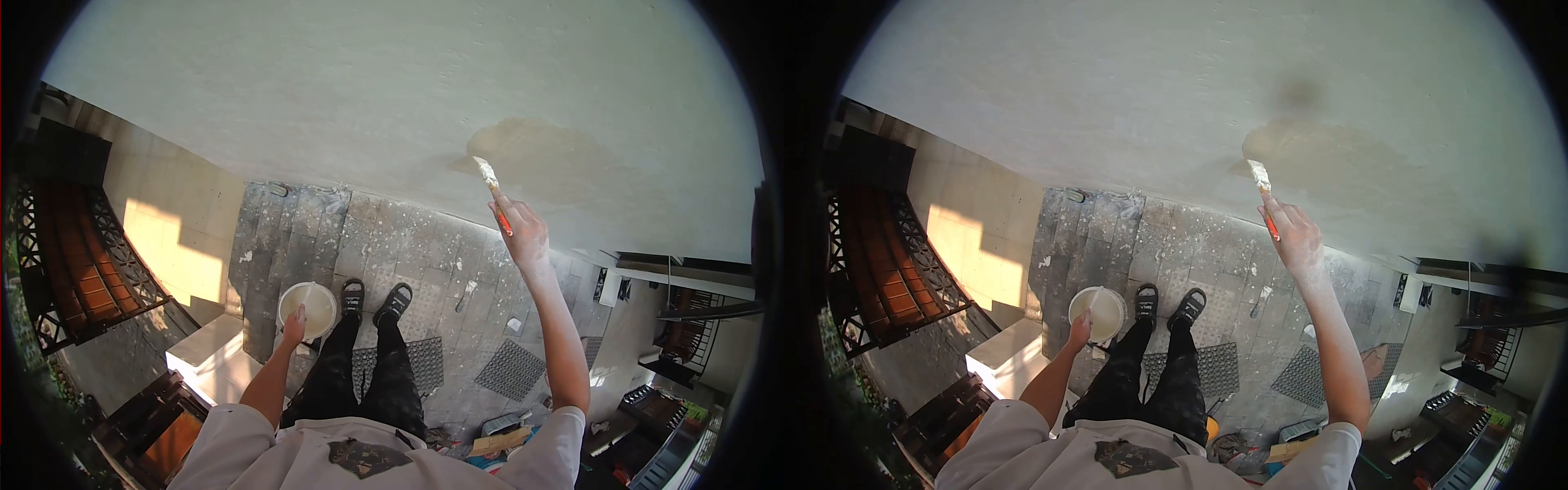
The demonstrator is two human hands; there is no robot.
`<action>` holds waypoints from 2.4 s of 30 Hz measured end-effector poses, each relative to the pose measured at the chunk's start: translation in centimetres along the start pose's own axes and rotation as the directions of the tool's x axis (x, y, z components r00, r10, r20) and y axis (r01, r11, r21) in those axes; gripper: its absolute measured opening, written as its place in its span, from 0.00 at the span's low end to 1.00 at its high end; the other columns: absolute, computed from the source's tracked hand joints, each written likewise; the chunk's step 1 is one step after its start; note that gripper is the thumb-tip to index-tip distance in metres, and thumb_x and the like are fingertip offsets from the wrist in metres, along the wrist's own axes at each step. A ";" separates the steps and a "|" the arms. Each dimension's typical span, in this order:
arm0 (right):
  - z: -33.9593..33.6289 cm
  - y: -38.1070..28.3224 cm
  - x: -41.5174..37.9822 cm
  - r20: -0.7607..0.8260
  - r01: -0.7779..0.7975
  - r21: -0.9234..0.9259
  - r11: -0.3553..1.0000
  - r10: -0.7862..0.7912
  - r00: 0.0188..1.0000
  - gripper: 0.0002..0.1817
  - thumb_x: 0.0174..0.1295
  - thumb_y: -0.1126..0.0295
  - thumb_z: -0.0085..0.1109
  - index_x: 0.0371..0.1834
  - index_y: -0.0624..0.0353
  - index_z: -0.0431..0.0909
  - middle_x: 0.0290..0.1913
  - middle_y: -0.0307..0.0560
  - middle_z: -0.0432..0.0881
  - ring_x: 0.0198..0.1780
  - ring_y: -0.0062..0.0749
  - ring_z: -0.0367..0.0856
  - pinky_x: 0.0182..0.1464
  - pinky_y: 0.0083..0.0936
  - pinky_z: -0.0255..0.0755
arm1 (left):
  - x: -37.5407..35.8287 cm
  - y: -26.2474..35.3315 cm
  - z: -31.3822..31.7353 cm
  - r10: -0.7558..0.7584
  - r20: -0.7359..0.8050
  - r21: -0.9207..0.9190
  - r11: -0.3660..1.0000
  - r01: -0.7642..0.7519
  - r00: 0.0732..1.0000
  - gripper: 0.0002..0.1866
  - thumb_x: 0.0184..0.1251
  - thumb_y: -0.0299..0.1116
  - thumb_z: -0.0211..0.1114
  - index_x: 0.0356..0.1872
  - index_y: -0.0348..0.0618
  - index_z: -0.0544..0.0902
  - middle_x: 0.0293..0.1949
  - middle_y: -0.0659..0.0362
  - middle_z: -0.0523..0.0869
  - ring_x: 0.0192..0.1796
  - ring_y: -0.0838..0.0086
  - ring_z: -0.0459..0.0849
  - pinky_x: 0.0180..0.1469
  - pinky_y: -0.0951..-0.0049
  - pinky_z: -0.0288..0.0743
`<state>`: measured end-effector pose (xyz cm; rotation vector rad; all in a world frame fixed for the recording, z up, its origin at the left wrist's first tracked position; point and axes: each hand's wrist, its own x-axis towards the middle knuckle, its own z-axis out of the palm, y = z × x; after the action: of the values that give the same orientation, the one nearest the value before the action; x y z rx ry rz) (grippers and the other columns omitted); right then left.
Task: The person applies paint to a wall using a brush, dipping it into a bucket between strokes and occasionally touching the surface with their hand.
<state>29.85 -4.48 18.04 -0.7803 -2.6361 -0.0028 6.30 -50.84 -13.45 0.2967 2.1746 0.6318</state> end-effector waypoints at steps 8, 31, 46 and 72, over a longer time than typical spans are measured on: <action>2.6 1.6 1.9 0.112 -0.032 0.002 0.999 0.032 0.993 0.16 0.60 0.65 0.59 0.51 0.55 0.77 0.34 0.44 0.82 0.37 0.34 0.82 0.36 0.30 0.76 | 0.3 0.3 0.5 0.038 -0.011 -0.046 0.998 -0.038 0.999 0.32 0.70 0.55 0.45 0.26 0.30 0.78 0.23 0.44 0.80 0.31 0.55 0.81 0.38 0.60 0.70; 0.7 -0.5 3.7 0.012 -0.017 0.023 1.000 0.016 1.000 0.16 0.57 0.67 0.63 0.49 0.54 0.78 0.35 0.41 0.83 0.36 0.31 0.82 0.35 0.27 0.77 | -0.2 -1.0 0.1 0.014 0.011 -0.017 1.000 -0.014 1.000 0.34 0.69 0.57 0.43 0.27 0.31 0.79 0.24 0.44 0.80 0.33 0.54 0.81 0.39 0.59 0.70; -2.8 -3.1 2.4 -0.139 0.009 0.039 0.999 -0.004 0.990 0.18 0.54 0.70 0.65 0.50 0.54 0.78 0.32 0.42 0.83 0.32 0.29 0.82 0.32 0.25 0.76 | -0.3 -0.3 -0.1 0.016 0.009 -0.003 1.000 -0.016 1.000 0.32 0.69 0.56 0.44 0.29 0.33 0.79 0.26 0.44 0.81 0.34 0.53 0.81 0.40 0.58 0.70; 0.1 -9.5 -2.6 0.130 -0.327 0.466 0.822 0.302 0.944 0.13 0.57 0.71 0.64 0.46 0.58 0.80 0.32 0.47 0.83 0.33 0.38 0.82 0.36 0.29 0.75 | -2.1 5.4 -1.3 0.113 0.095 -0.267 0.960 -0.084 0.989 0.25 0.74 0.49 0.43 0.23 0.39 0.71 0.18 0.60 0.68 0.24 0.74 0.68 0.31 0.71 0.64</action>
<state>26.82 -13.85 17.96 -1.0228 -2.3545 0.7477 6.56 -47.58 -8.47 0.2917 1.9536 0.9282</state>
